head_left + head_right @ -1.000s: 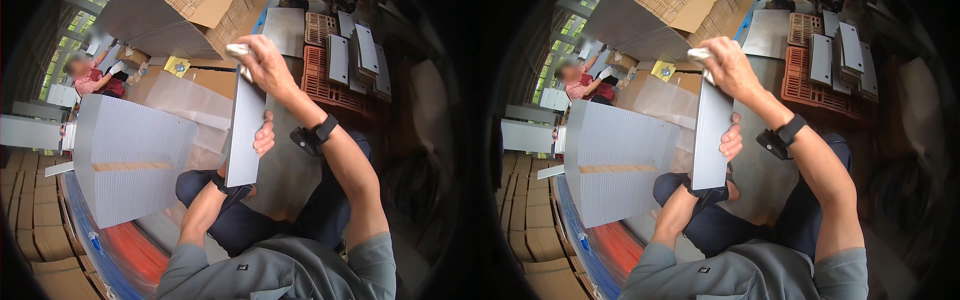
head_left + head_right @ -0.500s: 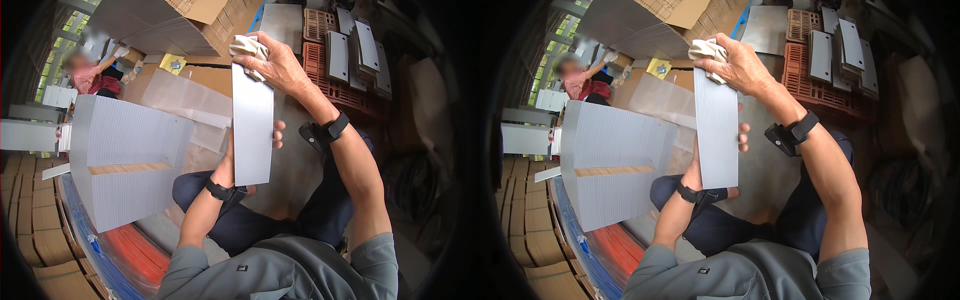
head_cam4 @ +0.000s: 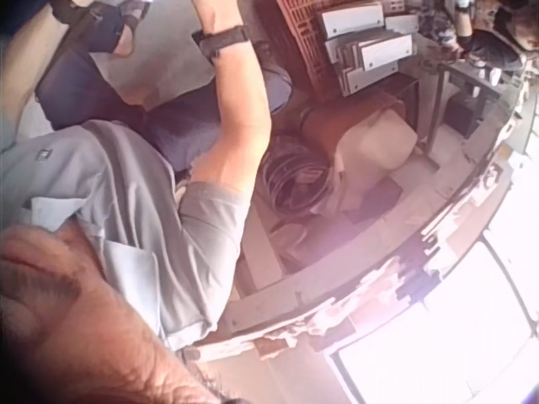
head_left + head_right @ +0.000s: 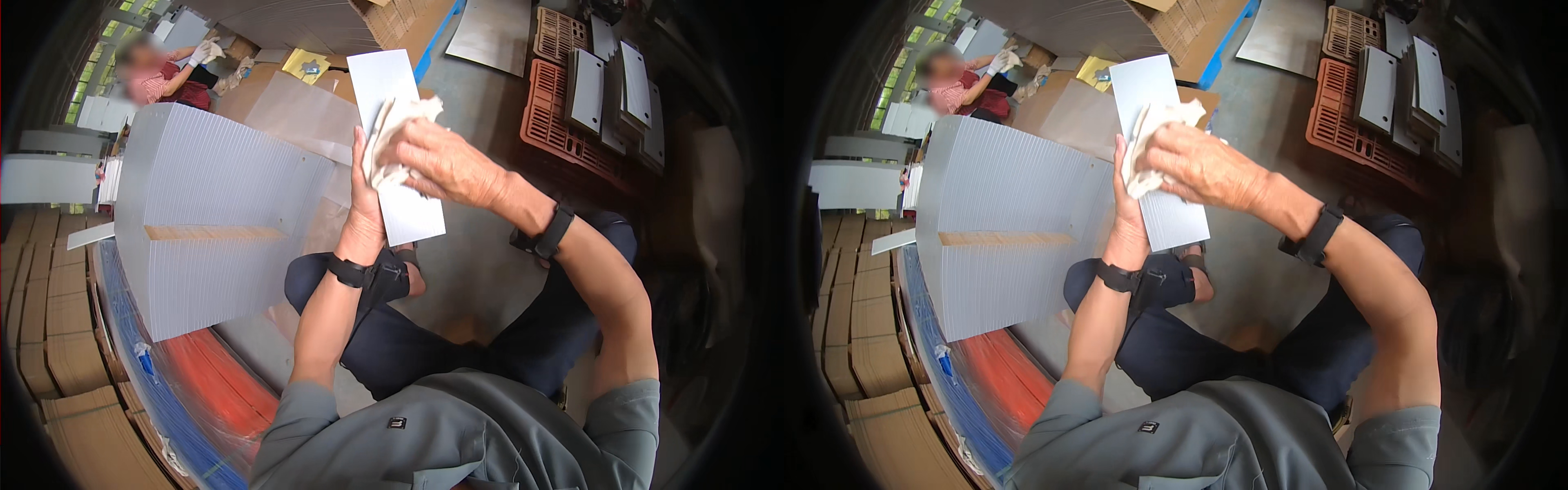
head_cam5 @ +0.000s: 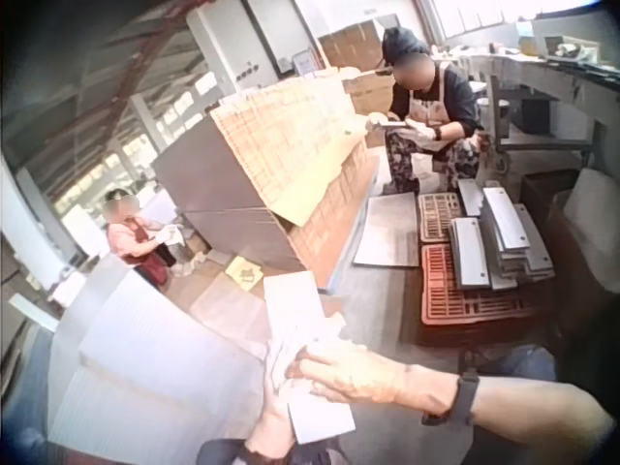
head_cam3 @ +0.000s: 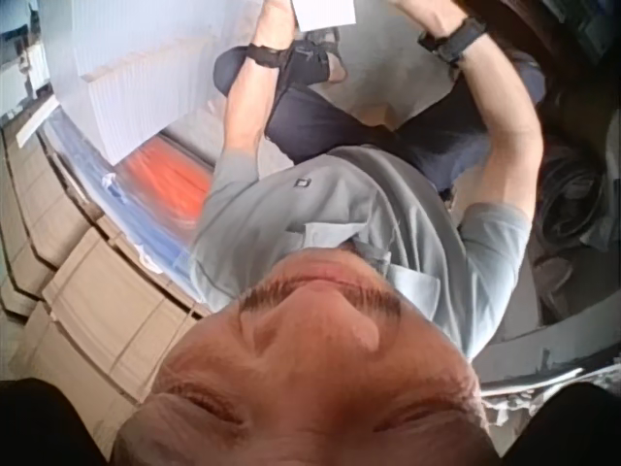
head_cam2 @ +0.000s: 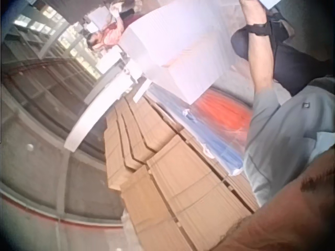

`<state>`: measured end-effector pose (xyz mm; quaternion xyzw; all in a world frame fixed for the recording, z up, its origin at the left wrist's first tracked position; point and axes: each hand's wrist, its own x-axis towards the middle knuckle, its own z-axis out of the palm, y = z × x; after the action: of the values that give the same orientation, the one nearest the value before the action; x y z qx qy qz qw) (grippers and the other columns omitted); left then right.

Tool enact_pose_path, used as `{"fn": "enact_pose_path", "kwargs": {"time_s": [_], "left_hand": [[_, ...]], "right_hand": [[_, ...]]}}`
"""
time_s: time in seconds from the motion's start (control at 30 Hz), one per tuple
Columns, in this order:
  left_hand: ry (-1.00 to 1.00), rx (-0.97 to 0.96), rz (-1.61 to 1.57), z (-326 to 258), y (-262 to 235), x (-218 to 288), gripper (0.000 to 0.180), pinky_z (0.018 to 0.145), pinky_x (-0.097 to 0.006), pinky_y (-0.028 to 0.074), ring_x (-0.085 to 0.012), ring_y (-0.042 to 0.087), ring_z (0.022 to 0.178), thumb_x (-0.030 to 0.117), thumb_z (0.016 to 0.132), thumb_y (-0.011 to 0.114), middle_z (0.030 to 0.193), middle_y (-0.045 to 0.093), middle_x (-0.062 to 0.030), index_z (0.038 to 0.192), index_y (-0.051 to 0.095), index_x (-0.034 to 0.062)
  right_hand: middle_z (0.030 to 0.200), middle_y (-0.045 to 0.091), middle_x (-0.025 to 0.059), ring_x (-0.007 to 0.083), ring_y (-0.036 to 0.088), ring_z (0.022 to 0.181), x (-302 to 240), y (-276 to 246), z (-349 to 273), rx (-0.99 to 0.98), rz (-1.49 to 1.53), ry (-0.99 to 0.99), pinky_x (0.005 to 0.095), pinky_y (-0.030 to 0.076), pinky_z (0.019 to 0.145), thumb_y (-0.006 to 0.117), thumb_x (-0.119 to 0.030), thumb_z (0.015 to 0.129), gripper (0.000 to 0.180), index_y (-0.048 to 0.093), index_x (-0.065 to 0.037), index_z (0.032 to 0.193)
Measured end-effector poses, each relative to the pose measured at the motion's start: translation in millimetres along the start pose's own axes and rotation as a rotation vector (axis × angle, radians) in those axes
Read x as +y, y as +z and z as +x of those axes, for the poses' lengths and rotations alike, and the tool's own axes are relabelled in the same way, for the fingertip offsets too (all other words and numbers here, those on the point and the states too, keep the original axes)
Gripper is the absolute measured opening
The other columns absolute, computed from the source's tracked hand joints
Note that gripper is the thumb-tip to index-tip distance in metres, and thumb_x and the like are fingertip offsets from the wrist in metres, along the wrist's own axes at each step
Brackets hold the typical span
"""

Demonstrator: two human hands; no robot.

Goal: Wiping and cleaning the edges and surfaces of grey furniture panels using a sponge and a cloth.

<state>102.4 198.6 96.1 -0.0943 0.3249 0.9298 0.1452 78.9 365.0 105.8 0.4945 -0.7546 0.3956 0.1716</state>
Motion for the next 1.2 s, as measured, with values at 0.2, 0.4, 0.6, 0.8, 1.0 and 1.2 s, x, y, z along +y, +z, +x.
{"fn": "enact_pose_path", "kwargs": {"time_s": [0.2,0.4,0.6,0.8,1.0,1.2], "left_hand": [[0.175,-0.168,0.035,-3,-6,33,0.081,0.084,-0.042,0.060,-0.0287,0.066,0.100,0.068,0.104,0.029,0.132,0.060,-0.0203,0.146,0.045,0.0011],[0.197,-0.296,0.016,-3,-12,44,0.079,0.087,-0.043,0.058,-0.0298,0.063,0.103,0.066,0.104,0.030,0.133,0.058,-0.0204,0.147,0.044,0.0014],[0.178,-0.284,-0.048,-4,5,37,0.077,0.085,-0.043,0.058,-0.0303,0.062,0.100,0.064,0.105,0.030,0.132,0.058,-0.0202,0.147,0.045,0.0011],[0.096,-0.300,-0.028,-1,12,18,0.072,0.077,-0.043,0.060,-0.0302,0.063,0.093,0.062,0.106,0.030,0.125,0.059,-0.0203,0.140,0.049,0.0011],[-0.007,-0.323,0.007,3,25,0,0.073,0.075,-0.044,0.059,-0.0306,0.063,0.091,0.063,0.106,0.029,0.120,0.059,-0.0209,0.137,0.050,0.0005],[0.019,-0.342,0.083,7,33,-6,0.078,0.079,-0.046,0.059,-0.0330,0.065,0.099,0.068,0.104,0.028,0.128,0.059,-0.0222,0.141,0.048,0.0022]], "right_hand": [[0.108,0.068,0.0113,0.0338,0.067,0.107,-45,29,-70,-0.955,0.211,0.097,0.0445,0.054,0.096,0.075,-0.014,0.081,0.027,0.071,-0.004,0.106],[0.102,0.070,0.0159,0.0371,0.068,0.099,2,-46,-58,-0.785,0.132,0.590,0.0437,0.055,0.089,0.073,-0.018,0.084,0.028,0.071,-0.005,0.109],[0.101,0.065,0.0161,0.0339,0.068,0.092,15,-90,-41,-0.006,-0.047,0.546,0.0412,0.056,0.085,0.071,-0.029,0.094,0.038,0.067,0.000,0.119],[0.103,0.074,0.0087,0.0142,0.070,0.094,22,-90,-22,0.387,0.231,0.636,0.0311,0.056,0.085,0.067,-0.037,0.100,0.043,0.066,-0.004,0.127],[0.106,0.072,0.0073,0.0143,0.068,0.100,32,-87,23,0.631,0.292,0.497,0.0313,0.056,0.087,0.075,-0.034,0.096,0.042,0.066,-0.007,0.126],[0.110,0.064,0.0092,0.0224,0.066,0.101,39,-82,23,0.537,0.005,0.339,0.0358,0.055,0.089,0.075,-0.021,0.092,0.031,0.068,-0.012,0.121]]}}
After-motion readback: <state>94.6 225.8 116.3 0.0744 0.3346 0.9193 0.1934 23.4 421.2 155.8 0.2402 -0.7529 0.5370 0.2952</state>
